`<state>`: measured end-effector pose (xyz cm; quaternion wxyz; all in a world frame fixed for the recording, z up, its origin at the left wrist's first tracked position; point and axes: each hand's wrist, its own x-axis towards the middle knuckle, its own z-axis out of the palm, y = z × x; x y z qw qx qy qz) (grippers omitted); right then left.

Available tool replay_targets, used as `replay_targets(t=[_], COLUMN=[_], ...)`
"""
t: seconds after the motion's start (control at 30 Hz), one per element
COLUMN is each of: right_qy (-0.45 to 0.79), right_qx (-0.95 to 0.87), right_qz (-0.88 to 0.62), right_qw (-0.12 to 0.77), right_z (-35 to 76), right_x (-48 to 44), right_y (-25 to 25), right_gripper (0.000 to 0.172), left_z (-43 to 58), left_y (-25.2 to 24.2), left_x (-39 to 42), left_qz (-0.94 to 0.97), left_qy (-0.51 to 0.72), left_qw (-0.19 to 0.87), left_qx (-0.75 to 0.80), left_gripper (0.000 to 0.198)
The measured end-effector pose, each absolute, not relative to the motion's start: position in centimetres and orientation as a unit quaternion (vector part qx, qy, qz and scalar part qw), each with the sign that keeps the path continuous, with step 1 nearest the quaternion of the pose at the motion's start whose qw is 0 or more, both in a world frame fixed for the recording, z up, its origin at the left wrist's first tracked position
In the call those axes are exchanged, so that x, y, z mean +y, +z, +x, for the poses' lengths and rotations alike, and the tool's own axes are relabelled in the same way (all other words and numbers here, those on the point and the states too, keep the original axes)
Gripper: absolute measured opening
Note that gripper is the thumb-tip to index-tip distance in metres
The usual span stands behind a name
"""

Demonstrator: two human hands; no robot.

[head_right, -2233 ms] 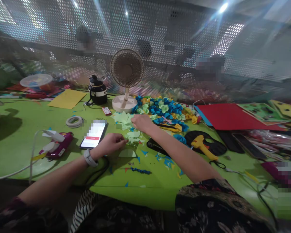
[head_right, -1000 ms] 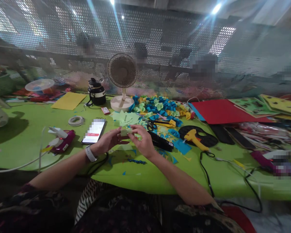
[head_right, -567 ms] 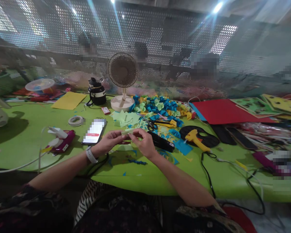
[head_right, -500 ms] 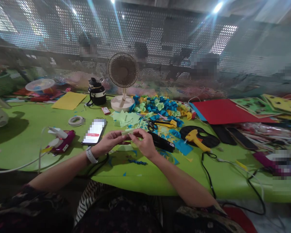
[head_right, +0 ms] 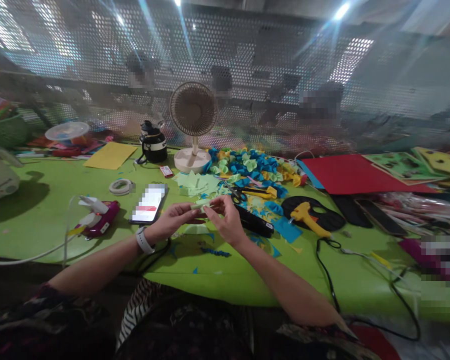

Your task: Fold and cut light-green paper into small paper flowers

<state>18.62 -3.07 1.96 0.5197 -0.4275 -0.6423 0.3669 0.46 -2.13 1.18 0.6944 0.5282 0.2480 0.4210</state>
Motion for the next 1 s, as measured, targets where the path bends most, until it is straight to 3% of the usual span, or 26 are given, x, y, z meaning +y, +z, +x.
replay_targets(t=[0.13, 0.33, 0.53, 0.8, 1.0], right_qy=[0.369, 0.272, 0.257, 0.297, 0.346], right_qx=[-0.675, -0.714, -0.718, -0.738, -0.737], right_qz=[-0.429, -0.39, -0.397, -0.441, -0.422], right_qw=[0.473, 0.514, 0.511, 0.415, 0.398], right_z=[18.8, 18.7, 18.8, 19.1, 19.3], right_x=[-3.0, -3.2, -3.2, -3.2, -3.2], right_y=[2.0, 1.9, 1.8, 2.4, 2.8], right_gripper=[0.027, 0.019, 0.018, 0.037, 0.037], left_z=[0.6, 0.6, 0.3, 0.3, 0.2], left_y=[1.2, 1.2, 1.3, 1.6, 2.1], left_x=[-2.1, -2.2, -2.2, -2.0, -2.1], left_qz=[0.526, 0.524, 0.559, 0.532, 0.513], left_qy=[0.413, 0.423, 0.376, 0.367, 0.363], left_qw=[0.705, 0.696, 0.668, 0.698, 0.711], left_qx=[0.237, 0.25, 0.317, 0.308, 0.317], left_gripper=[0.038, 0.041, 0.043, 0.044, 0.042])
